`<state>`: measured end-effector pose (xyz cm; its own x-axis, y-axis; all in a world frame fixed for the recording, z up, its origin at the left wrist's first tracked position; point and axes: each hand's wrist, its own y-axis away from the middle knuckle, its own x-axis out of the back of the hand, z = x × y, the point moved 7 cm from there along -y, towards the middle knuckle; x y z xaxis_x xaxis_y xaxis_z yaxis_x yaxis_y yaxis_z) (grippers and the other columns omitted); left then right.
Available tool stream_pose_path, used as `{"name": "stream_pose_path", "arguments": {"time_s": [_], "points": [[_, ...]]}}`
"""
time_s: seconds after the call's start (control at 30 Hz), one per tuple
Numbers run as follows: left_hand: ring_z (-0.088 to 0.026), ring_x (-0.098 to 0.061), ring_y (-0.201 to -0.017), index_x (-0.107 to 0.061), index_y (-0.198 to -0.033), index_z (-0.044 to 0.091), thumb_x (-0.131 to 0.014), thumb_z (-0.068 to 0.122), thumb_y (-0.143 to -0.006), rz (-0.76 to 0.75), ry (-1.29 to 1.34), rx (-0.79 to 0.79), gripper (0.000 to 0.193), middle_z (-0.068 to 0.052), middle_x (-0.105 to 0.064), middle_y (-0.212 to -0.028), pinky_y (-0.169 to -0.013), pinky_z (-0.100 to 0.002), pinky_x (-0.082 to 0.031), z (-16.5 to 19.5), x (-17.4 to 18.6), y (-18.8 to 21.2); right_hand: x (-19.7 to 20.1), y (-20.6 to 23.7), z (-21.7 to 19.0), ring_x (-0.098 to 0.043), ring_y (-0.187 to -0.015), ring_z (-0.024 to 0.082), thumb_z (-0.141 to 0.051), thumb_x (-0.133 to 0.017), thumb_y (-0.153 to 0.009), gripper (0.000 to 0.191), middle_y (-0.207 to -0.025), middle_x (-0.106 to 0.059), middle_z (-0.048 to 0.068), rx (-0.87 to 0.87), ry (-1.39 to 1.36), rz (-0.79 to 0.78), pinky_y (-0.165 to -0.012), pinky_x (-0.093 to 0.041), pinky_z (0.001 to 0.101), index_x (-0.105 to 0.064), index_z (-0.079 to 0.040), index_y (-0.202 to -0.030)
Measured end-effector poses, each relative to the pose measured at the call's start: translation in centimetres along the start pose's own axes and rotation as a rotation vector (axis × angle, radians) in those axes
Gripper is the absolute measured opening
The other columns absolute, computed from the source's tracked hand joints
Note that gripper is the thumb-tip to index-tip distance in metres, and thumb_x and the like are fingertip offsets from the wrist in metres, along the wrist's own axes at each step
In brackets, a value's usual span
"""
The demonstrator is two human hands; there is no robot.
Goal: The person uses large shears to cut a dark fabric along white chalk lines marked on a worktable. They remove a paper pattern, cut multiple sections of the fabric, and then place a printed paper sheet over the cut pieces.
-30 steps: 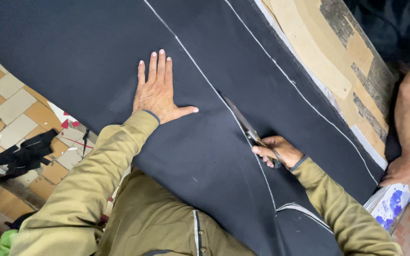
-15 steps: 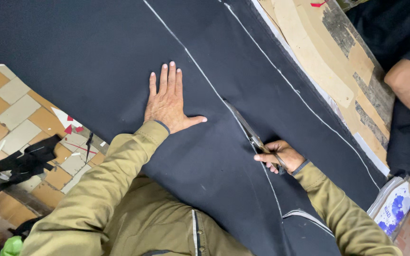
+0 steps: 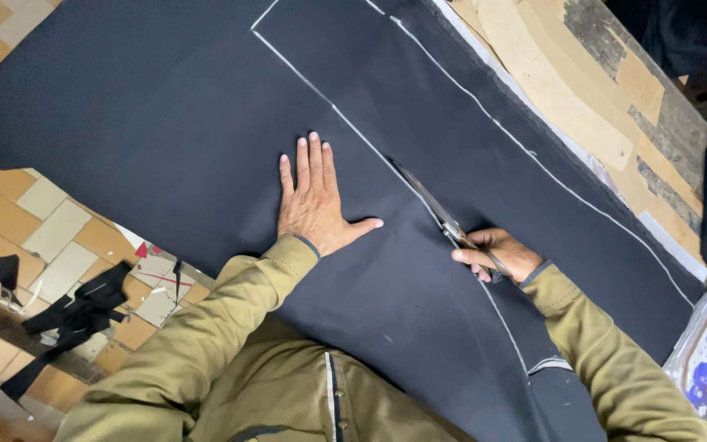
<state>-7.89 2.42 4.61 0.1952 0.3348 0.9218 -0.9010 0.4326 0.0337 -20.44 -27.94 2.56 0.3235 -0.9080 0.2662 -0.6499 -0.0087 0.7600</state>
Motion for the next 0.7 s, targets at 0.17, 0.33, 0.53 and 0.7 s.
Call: {"name": "stream_pose_path", "arguments": {"time_s": [0.17,0.33,0.53,0.7], "points": [[-0.041,0.001,-0.155,-0.017,-0.154,-0.013,-0.057,0.089,-0.071,-0.002,-0.016,-0.016,0.138,-0.032,-0.007,-0.164,-0.122,-0.061,0.001,-0.6,-0.1,-0.7,-0.1,-0.3,-0.6,-0.056,-0.050,0.012,-0.027,-0.085,-0.078,0.029,-0.061,-0.058,0.004,-0.056,0.004,0.041,-0.048,-0.048,0.0280,-0.069,-0.004,-0.080],[-0.040,0.001,-0.154,-0.017,-0.155,-0.013,-0.058,0.089,-0.071,-0.038,0.003,0.002,0.138,-0.031,-0.007,-0.165,-0.121,-0.060,0.001,-1.2,-0.5,-1.2,0.0,-0.8,-1.2,-0.056,-0.047,0.012,-0.022,-0.087,-0.077,0.027,-0.057,-0.058,0.003,-0.080,0.048,0.046,-0.045,-0.047,0.0278,-0.067,-0.005,-0.072],[-0.040,-0.001,-0.155,-0.017,-0.154,-0.014,-0.056,0.089,-0.072,-0.019,-0.020,-0.020,0.137,-0.032,-0.008,-0.165,-0.121,-0.060,0.000,-1.5,-0.6,-1.6,0.2,-1.4,-0.7,-0.054,-0.044,0.012,-0.022,-0.088,-0.077,0.031,-0.055,-0.057,0.003,-0.087,0.020,0.026,-0.042,-0.045,0.0284,-0.063,-0.005,-0.069],[-0.038,-0.005,-0.156,-0.021,-0.156,-0.012,-0.050,0.090,-0.074,0.081,-0.027,-0.108,0.135,-0.030,-0.012,-0.166,-0.124,-0.056,-0.003,-3.4,0.7,-2.5,0.4,-2.4,-1.4,-0.057,-0.047,0.013,-0.027,-0.086,-0.079,0.030,-0.058,-0.058,0.003,-0.095,0.054,0.040,-0.046,-0.048,0.0285,-0.066,-0.005,-0.075]]}}
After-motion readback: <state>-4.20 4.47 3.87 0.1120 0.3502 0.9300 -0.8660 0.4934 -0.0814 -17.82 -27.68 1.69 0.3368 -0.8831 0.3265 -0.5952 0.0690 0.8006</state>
